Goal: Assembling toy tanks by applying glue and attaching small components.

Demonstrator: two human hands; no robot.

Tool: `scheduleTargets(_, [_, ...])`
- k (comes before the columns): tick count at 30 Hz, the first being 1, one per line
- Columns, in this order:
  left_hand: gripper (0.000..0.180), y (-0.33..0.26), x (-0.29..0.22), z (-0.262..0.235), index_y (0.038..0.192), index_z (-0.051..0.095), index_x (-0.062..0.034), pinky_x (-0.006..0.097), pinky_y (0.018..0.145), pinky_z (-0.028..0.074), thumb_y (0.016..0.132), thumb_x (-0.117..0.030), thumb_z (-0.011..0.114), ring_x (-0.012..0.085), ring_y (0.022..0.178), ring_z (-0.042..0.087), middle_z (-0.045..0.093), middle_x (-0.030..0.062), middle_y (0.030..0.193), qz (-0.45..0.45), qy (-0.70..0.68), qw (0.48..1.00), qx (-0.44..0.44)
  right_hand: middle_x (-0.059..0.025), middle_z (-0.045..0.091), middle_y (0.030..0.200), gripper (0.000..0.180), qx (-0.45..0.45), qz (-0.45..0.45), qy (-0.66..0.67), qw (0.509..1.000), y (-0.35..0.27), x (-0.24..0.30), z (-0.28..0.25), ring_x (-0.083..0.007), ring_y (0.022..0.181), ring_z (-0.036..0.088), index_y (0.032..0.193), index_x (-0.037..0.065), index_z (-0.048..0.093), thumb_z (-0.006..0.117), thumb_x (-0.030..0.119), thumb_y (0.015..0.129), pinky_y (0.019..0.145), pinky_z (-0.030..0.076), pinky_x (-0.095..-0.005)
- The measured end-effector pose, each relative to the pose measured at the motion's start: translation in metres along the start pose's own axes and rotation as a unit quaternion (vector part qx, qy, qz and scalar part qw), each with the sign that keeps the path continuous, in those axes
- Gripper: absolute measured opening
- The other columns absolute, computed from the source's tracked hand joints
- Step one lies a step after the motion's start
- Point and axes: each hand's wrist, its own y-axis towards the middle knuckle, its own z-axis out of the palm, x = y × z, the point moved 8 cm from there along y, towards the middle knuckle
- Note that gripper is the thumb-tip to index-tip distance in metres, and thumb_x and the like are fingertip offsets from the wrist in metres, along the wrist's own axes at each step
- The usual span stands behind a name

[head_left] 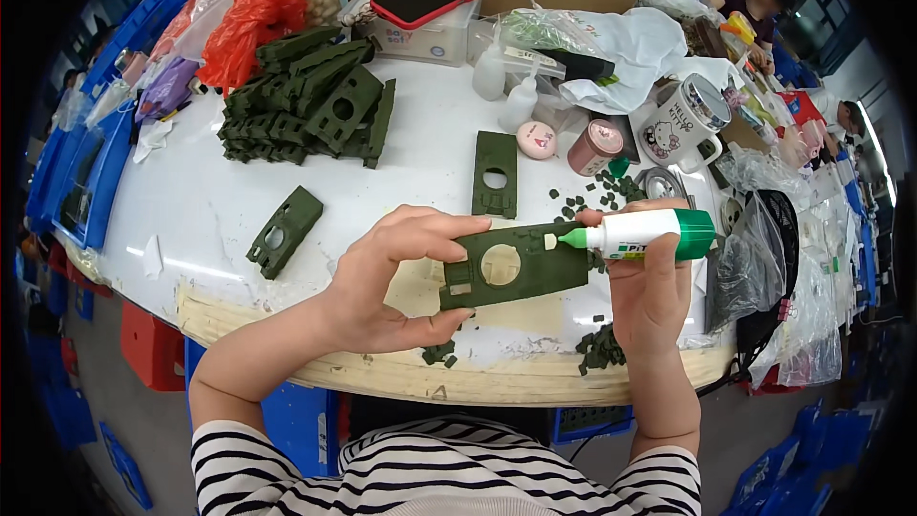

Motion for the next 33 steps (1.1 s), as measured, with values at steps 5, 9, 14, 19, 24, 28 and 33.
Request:
scheduleTargets(5, [0.055, -0.0070, 0.0016, -0.0036, 0.108, 0.042, -0.0102, 0.039, 0.083, 0.043, 0.067, -0.008, 0.078, 0.0312, 0.099, 0.055, 0.054, 0.0230, 0.120, -0.001, 0.007, 1.000, -0.015, -0.0116, 0.056, 0.096, 0.034, 0.026, -0.018, -0.064, 0.997, -0.0012, -0.0032, 0.0088, -0.0302, 0.098, 0.061, 0.105, 0.001, 0.044, 0.061, 0.024, 0.087, 0.085, 0.049, -0.0428])
scheduleTargets(9, [0.054, -0.0095, 0.0041, -0.0043, 0.107, 0.047, -0.0116, 0.039, 0.085, 0.044, 0.064, -0.007, 0.080, 0.0327, 0.102, 0.054, 0.054, 0.0167, 0.122, -0.007, -0.018, 0.999, -0.035, -0.0124, 0.056, 0.095, 0.035, 0.028, -0.027, -0.084, 0.996, -0.0019, -0.0026, 0.0106, -0.0296, 0.097, 0.061, 0.105, 0.001, 0.044, 0.061, 0.024, 0.087, 0.084, 0.050, -0.0421])
scheduleTargets(14, [0.054, -0.0074, 0.0009, -0.0040, 0.106, 0.043, -0.0118, 0.039, 0.082, 0.044, 0.065, -0.008, 0.079, 0.0322, 0.099, 0.056, 0.054, 0.0219, 0.120, 0.010, 0.012, 1.000, -0.020, -0.0139, 0.056, 0.096, 0.036, 0.027, -0.038, -0.103, 0.994, -0.0023, -0.0026, 0.0099, -0.0291, 0.096, 0.061, 0.106, 0.000, 0.044, 0.062, 0.024, 0.086, 0.083, 0.050, -0.0413])
scheduleTargets(19, [0.054, -0.0076, -0.0006, -0.0033, 0.106, 0.041, -0.0120, 0.039, 0.081, 0.043, 0.067, -0.009, 0.078, 0.0319, 0.097, 0.058, 0.054, 0.0244, 0.119, 0.016, 0.026, 0.999, -0.014, -0.0150, 0.057, 0.096, 0.037, 0.025, -0.042, -0.114, 0.992, -0.0027, -0.0013, 0.0108, -0.0294, 0.096, 0.061, 0.106, 0.000, 0.044, 0.063, 0.025, 0.086, 0.082, 0.051, -0.0411])
scheduleTargets(24, [0.054, -0.0080, -0.0005, -0.0020, 0.106, 0.041, -0.0121, 0.039, 0.081, 0.043, 0.067, -0.008, 0.078, 0.0319, 0.098, 0.057, 0.054, 0.0243, 0.120, 0.019, 0.027, 0.999, -0.015, -0.0153, 0.057, 0.096, 0.037, 0.026, -0.043, -0.114, 0.992, -0.0028, -0.0008, 0.0108, -0.0294, 0.096, 0.061, 0.106, 0.000, 0.044, 0.063, 0.025, 0.086, 0.082, 0.051, -0.0410])
scheduleTargets(28, [0.054, -0.0079, -0.0012, -0.0021, 0.106, 0.041, -0.0121, 0.039, 0.082, 0.043, 0.067, -0.008, 0.078, 0.0320, 0.098, 0.057, 0.054, 0.0243, 0.120, 0.021, 0.027, 0.999, -0.014, -0.0157, 0.058, 0.096, 0.037, 0.029, -0.047, -0.117, 0.992, -0.0028, -0.0001, 0.0117, -0.0292, 0.096, 0.061, 0.106, 0.000, 0.044, 0.063, 0.026, 0.086, 0.082, 0.051, -0.0407])
scheduleTargets(33, [0.054, -0.0074, -0.0018, -0.0021, 0.106, 0.040, -0.0121, 0.039, 0.082, 0.043, 0.067, -0.009, 0.078, 0.0322, 0.098, 0.057, 0.054, 0.0243, 0.120, 0.019, 0.030, 0.999, -0.012, -0.0170, 0.059, 0.095, 0.037, 0.027, -0.050, -0.119, 0.991, -0.0028, 0.0001, 0.0116, -0.0286, 0.095, 0.061, 0.105, 0.000, 0.045, 0.062, 0.026, 0.086, 0.082, 0.051, -0.0400])
